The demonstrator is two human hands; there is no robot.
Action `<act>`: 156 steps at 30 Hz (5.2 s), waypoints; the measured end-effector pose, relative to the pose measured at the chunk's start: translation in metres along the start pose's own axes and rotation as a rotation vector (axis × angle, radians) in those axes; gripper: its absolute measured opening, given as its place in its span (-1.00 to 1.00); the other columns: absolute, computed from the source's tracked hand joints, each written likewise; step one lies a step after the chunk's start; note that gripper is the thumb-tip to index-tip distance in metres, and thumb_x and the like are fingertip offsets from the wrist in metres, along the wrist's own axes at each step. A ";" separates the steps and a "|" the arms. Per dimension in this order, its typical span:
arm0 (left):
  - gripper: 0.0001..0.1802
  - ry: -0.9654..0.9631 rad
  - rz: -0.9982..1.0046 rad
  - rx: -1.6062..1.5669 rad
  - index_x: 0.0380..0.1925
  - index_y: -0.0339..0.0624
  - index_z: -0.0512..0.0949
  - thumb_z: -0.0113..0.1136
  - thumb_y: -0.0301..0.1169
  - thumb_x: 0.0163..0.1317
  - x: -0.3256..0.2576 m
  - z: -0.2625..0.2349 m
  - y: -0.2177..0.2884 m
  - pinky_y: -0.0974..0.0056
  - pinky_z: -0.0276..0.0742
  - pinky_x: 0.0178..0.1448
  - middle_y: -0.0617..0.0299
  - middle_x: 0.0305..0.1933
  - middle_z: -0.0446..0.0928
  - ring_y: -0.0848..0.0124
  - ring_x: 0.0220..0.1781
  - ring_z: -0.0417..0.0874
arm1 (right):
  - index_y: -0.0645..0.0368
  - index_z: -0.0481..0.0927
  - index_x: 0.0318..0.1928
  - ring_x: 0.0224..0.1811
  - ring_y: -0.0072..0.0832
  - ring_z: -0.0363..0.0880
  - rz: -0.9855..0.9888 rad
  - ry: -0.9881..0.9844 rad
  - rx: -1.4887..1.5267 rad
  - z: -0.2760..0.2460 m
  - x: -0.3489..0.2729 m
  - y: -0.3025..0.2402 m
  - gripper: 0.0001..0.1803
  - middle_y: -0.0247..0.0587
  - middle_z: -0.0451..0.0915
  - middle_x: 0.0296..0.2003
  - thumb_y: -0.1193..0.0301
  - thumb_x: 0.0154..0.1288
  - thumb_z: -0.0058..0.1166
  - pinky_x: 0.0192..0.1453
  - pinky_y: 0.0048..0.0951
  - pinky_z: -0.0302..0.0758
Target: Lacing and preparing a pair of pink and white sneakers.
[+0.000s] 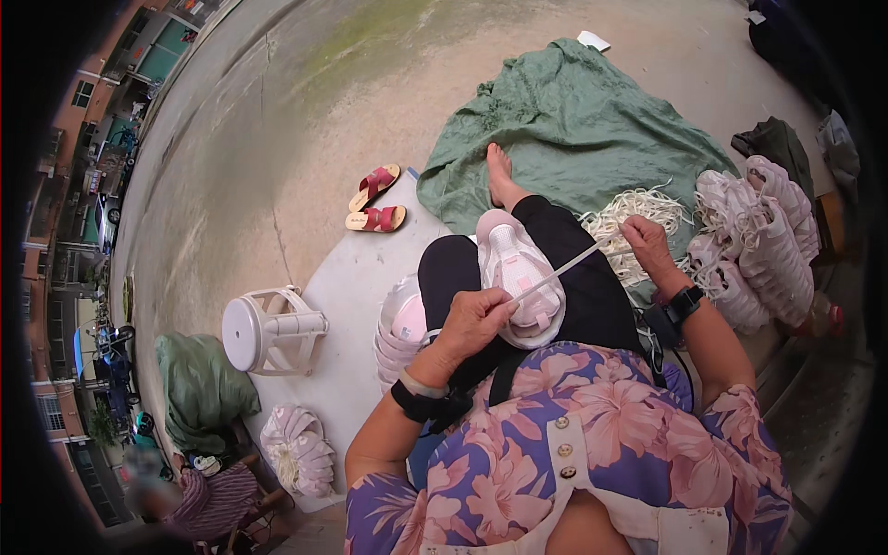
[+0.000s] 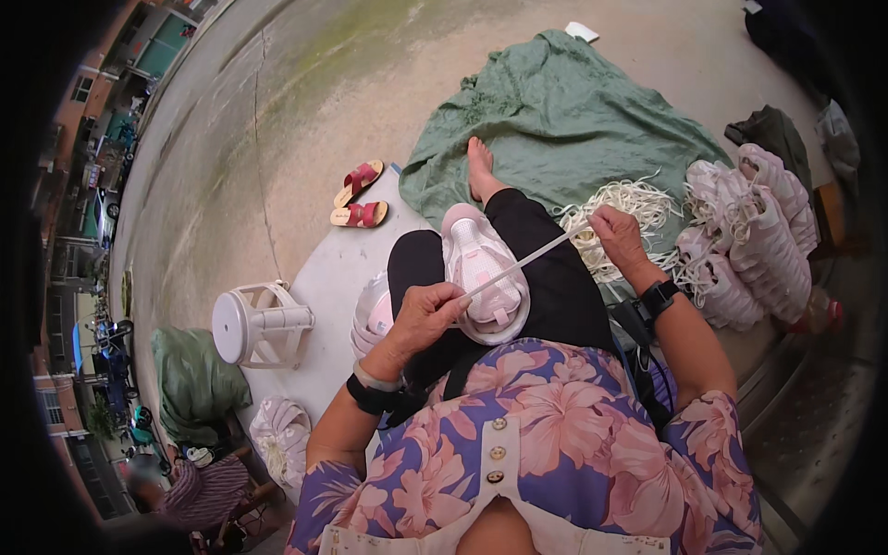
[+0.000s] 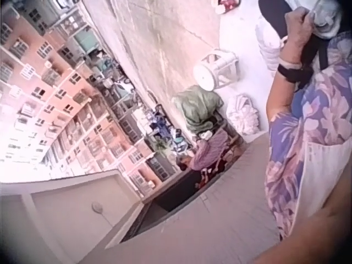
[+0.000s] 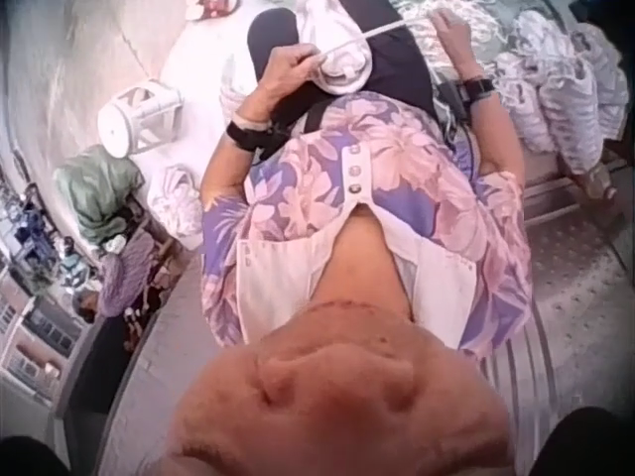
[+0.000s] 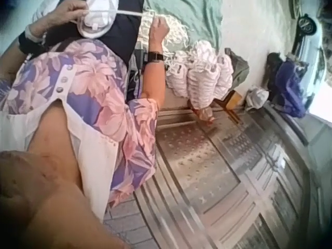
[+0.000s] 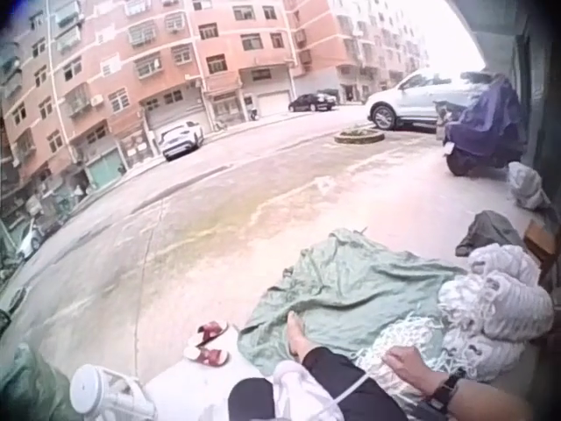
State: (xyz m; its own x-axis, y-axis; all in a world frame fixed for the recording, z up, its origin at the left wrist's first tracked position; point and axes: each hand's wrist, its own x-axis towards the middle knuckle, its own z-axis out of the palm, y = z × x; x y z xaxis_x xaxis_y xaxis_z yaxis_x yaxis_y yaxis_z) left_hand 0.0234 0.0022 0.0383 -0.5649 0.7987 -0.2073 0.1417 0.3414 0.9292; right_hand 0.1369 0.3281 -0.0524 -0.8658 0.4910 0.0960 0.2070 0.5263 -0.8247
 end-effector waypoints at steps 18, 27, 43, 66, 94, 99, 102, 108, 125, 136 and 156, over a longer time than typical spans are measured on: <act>-0.92 0.131 0.332 0.427 -0.49 -0.22 0.55 0.18 -0.45 0.00 0.036 0.004 0.006 0.27 0.41 -0.46 0.02 -0.58 0.47 0.15 -0.55 0.54 | 0.28 0.55 -0.27 -0.55 -0.71 0.30 -0.059 -0.749 0.428 0.062 0.004 -0.138 -0.82 -0.36 0.42 -0.65 0.42 0.17 0.09 -0.45 -0.59 0.31; -0.90 0.154 0.246 0.375 -0.48 -0.23 0.55 0.20 -0.43 0.03 0.037 0.003 -0.016 0.25 0.42 -0.47 0.02 -0.59 0.49 0.14 -0.55 0.56 | 0.27 0.57 -0.36 -0.57 -0.63 0.37 -0.045 -0.734 0.326 0.075 0.012 -0.123 -0.87 -0.22 0.47 -0.63 0.46 0.11 0.04 -0.45 -0.53 0.35; -0.84 0.417 0.072 0.366 -0.55 -0.26 0.48 0.26 -0.43 -0.05 0.053 0.008 -0.040 0.36 0.38 -0.50 0.17 -0.66 0.43 0.40 -0.64 0.47 | 0.18 0.49 -0.35 -0.40 -0.18 0.51 -0.374 -0.501 -0.039 0.096 0.022 -0.103 -0.91 -0.11 0.50 -0.48 0.47 0.10 -0.02 -0.32 -0.30 0.42; -0.84 0.506 0.100 0.359 -0.60 -0.24 0.44 0.25 -0.46 -0.06 0.059 0.018 -0.051 0.38 0.33 -0.55 0.23 -0.68 0.38 0.48 -0.69 0.37 | 0.17 0.44 -0.40 -0.38 -0.15 0.51 -0.447 -0.455 -0.217 0.107 0.023 -0.103 -0.90 -0.09 0.48 -0.48 0.41 0.15 -0.10 -0.33 -0.22 0.42; -0.74 0.398 0.029 0.175 -0.36 -0.25 0.43 0.29 -0.46 -0.05 0.042 0.016 -0.053 0.52 0.32 -0.48 0.41 -0.61 0.32 0.65 -0.60 0.28 | 0.19 0.45 -0.44 -0.37 -0.14 0.48 -0.285 -0.488 0.054 0.125 0.018 -0.101 -0.88 -0.09 0.47 -0.48 0.39 0.10 -0.02 -0.28 -0.26 0.40; -0.83 0.433 0.058 0.145 -0.40 -0.24 0.46 0.23 -0.50 0.00 0.039 0.019 -0.055 0.49 0.34 -0.46 0.38 -0.62 0.34 0.63 -0.60 0.29 | 0.19 0.46 -0.44 -0.37 -0.14 0.48 -0.291 -0.513 0.061 0.121 0.015 -0.101 -0.88 -0.08 0.47 -0.48 0.40 0.09 -0.02 -0.27 -0.25 0.40; -0.89 0.488 0.131 0.164 -0.47 -0.23 0.43 0.17 -0.51 -0.01 0.040 0.021 -0.057 0.26 0.42 -0.41 0.12 -0.57 0.44 0.24 -0.54 0.50 | 0.19 0.45 -0.44 -0.38 -0.15 0.47 -0.227 -0.570 0.097 0.122 0.017 -0.099 -0.88 -0.08 0.47 -0.49 0.39 0.09 -0.02 -0.27 -0.26 0.39; -0.91 0.559 0.305 0.299 -0.47 -0.26 0.44 0.17 -0.54 0.03 0.044 0.025 -0.062 0.34 0.39 -0.42 0.15 -0.57 0.43 0.38 -0.56 0.45 | 0.22 0.38 -0.41 -0.46 -0.42 0.31 -0.337 -0.586 0.128 0.124 0.016 -0.095 -0.91 -0.22 0.33 -0.54 0.49 0.12 -0.01 -0.33 -0.45 0.31; -0.84 0.850 -0.211 -0.139 -0.51 -0.15 0.35 -0.01 -0.41 0.26 -0.047 -0.088 -0.097 0.49 0.22 -0.59 0.38 -0.65 0.30 0.61 -0.69 0.28 | 0.27 0.43 -0.20 -0.42 -0.58 0.32 -0.200 -0.593 0.165 0.096 0.019 -0.073 -0.66 -0.32 0.39 -0.47 0.62 -0.09 -0.17 -0.29 -0.56 0.35; -0.72 0.696 -0.075 0.523 -0.25 -0.27 0.47 0.20 -0.50 -0.02 -0.029 -0.069 -0.074 0.22 0.46 -0.16 0.04 -0.32 0.52 0.18 -0.29 0.56 | 0.16 0.39 -0.13 -0.39 -0.13 0.48 -0.602 -0.294 -0.205 0.096 0.006 -0.076 -0.67 -0.12 0.43 -0.33 0.61 0.02 -0.05 -0.35 -0.30 0.46; -0.77 0.795 -0.245 0.855 -0.32 -0.17 0.62 0.12 -0.31 0.09 -0.084 -0.219 -0.055 0.26 0.46 -0.32 0.02 -0.51 0.56 0.23 -0.48 0.60 | 0.19 0.47 -0.10 -0.31 -0.08 0.52 -0.641 -0.238 -0.648 -0.079 0.043 0.017 -0.77 -0.04 0.53 -0.28 0.55 0.20 -0.02 -0.32 -0.30 0.44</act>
State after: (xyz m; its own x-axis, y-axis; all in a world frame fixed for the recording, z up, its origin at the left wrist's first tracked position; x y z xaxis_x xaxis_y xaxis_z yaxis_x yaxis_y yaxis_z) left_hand -0.1156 -0.1921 0.0715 -0.9549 0.2387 0.1768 0.2854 0.9023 0.3232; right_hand 0.1387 0.4130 -0.0180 -0.9579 -0.1436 0.2485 -0.1905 0.9658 -0.1761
